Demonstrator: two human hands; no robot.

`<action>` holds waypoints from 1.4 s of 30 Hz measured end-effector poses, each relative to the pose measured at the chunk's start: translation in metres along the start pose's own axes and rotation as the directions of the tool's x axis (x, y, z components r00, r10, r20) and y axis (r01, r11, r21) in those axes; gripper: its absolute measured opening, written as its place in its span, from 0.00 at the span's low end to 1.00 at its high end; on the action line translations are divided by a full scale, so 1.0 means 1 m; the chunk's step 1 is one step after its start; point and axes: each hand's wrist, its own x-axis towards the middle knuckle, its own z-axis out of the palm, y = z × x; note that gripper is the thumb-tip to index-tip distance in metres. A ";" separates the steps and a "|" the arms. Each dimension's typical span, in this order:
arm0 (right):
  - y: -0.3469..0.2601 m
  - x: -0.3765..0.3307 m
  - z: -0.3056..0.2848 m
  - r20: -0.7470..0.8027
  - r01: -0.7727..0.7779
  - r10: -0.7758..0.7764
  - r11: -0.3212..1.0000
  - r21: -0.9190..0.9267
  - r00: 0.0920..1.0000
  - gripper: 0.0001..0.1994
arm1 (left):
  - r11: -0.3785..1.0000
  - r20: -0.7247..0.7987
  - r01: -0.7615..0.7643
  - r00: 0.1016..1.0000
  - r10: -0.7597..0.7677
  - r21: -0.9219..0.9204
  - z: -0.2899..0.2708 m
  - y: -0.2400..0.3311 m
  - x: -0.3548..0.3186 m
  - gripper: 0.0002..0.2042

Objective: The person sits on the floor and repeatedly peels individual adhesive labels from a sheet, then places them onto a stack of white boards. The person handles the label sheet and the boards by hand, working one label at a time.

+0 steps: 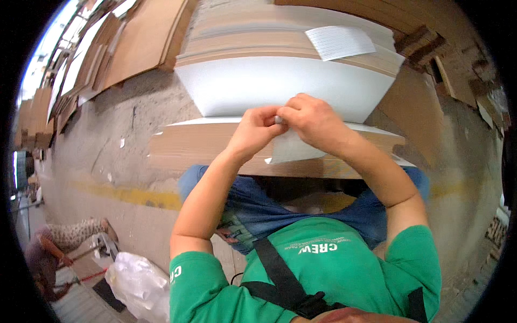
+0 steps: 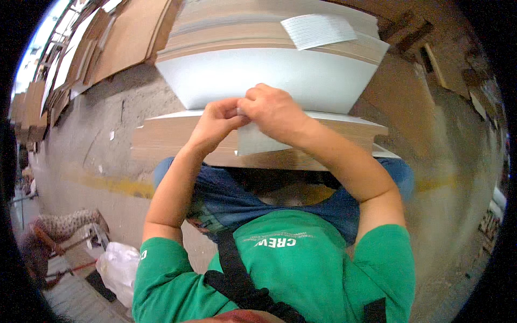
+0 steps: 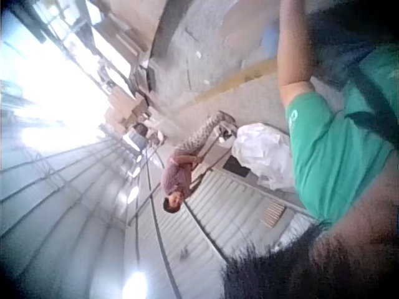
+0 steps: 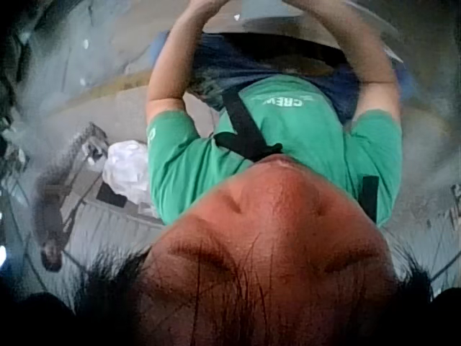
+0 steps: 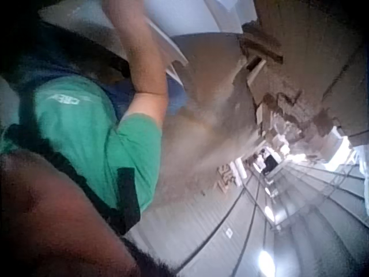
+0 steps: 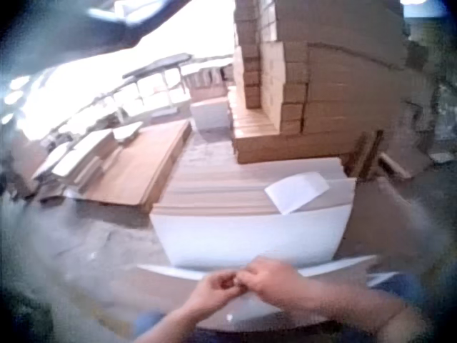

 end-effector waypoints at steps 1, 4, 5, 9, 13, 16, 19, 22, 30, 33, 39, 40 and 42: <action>0.000 -0.001 0.003 -0.009 -0.001 0.001 1.000 -0.013 1.000 0.04 | 0.999 0.005 0.001 1.000 -0.001 -0.037 0.001 -0.003 0.001 0.11; -0.001 -0.003 0.006 -0.024 0.015 -0.017 0.996 -0.089 1.000 0.03 | 0.991 0.029 0.058 0.998 -0.055 -0.123 0.000 -0.005 0.003 0.15; -0.004 -0.004 0.006 -0.029 0.008 -0.011 0.995 -0.095 1.000 0.04 | 0.982 0.041 0.094 0.995 -0.088 -0.165 -0.001 -0.004 0.003 0.16; -0.004 -0.014 0.018 -0.136 0.041 -0.065 0.984 -0.174 0.989 0.04 | 0.921 0.124 0.212 0.976 -0.180 -0.326 -0.003 -0.006 0.011 0.19; 0.015 -0.025 0.008 -0.090 0.020 0.003 0.966 0.258 0.996 0.03 | 0.913 0.146 0.238 0.969 -0.199 -0.333 0.002 -0.007 0.011 0.24; 0.053 -0.039 -0.020 0.220 -0.372 0.332 0.515 0.773 0.917 0.05 | 0.928 0.068 0.221 0.975 -0.210 -0.299 0.000 -0.011 0.012 0.26; 0.149 -0.075 -0.013 0.142 -0.479 0.784 0.215 0.851 0.604 0.09 | 0.952 -0.025 0.200 0.977 -0.212 -0.231 0.001 -0.005 0.011 0.25; 0.253 -0.141 0.015 -0.149 -0.695 0.943 0.320 0.643 0.297 0.09 | 0.962 -0.090 0.182 0.975 -0.204 -0.205 0.005 -0.001 0.017 0.23; 0.306 -0.163 0.046 -0.553 -0.868 0.778 0.462 0.180 0.299 0.08 | 0.962 -0.119 0.186 0.970 -0.212 -0.200 0.001 -0.003 0.023 0.23; 0.304 -0.162 0.039 -0.493 -0.903 0.827 0.395 0.167 0.270 0.11 | 0.959 -0.120 0.160 0.974 -0.192 -0.235 -0.002 -0.007 0.021 0.22; 0.342 -0.208 -0.007 -0.305 -0.754 0.950 0.151 0.639 -0.069 0.16 | 0.956 -0.106 0.175 0.973 -0.204 -0.236 0.004 0.001 0.022 0.21; 0.340 -0.202 -0.009 -0.281 -0.748 0.958 0.145 0.648 -0.057 0.16 | 0.955 -0.111 0.173 0.973 -0.204 -0.239 0.003 0.000 0.021 0.21; 0.336 -0.191 -0.010 -0.232 -0.736 0.972 0.133 0.664 -0.033 0.16 | 0.954 -0.120 0.170 0.971 -0.204 -0.246 0.001 -0.004 0.020 0.21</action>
